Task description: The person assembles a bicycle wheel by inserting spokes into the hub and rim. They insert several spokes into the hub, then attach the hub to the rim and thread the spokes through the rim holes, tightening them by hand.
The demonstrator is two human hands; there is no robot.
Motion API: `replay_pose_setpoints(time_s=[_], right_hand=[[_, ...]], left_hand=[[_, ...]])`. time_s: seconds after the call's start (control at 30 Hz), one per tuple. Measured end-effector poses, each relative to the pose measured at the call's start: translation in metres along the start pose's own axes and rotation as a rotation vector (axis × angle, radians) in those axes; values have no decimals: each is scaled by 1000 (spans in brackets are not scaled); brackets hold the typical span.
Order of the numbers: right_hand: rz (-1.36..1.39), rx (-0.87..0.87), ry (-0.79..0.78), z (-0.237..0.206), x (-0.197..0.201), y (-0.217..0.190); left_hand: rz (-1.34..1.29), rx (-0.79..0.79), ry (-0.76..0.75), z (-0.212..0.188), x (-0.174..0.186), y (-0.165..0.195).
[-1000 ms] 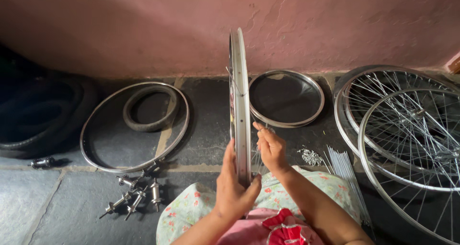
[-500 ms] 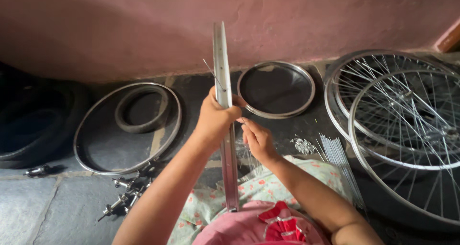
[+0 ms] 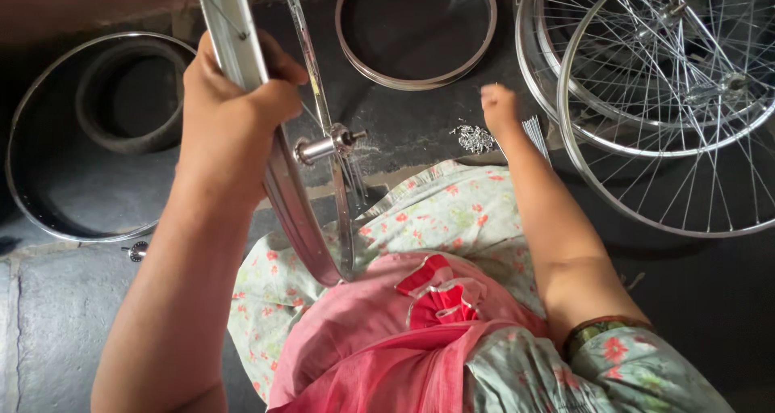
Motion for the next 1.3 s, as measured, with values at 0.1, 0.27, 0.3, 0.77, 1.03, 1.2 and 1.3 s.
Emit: replay_pose_setpoints(time_s=[0.1, 0.27, 0.3, 0.77, 1.03, 1.2, 1.3], right_hand=[[-336, 70, -87, -26, -4, 23], [-584, 60, -360, -33, -22, 29], [-600, 90, -381, -29, -27, 28], [-1015, 169, -713, -9, -56, -17], [-591, 0, -244, -9, -55, -24], [2, 282, -30, -10, -46, -72], [261, 421, -112, 4, -19, -145]], left_hand=[[-33, 9, 15, -3, -2, 5], [100, 54, 53, -15, -1, 8], [89, 66, 38, -17, -1, 7], [38, 134, 6, -19, -26, -25], [-24, 150, 30, -16, -30, -40], [-63, 87, 67, -9, -29, -49], [-79, 83, 83, -8, -30, -56]])
Point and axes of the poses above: each hand's wrist, its own z-axis towards the middle knuckle, its own x-axis out of the back of the hand, y = z × x, the point moved 1 cm from there along z, towards the middle knuckle, and after that the axes turned 11 degrees about y, right-handed, at the moved point
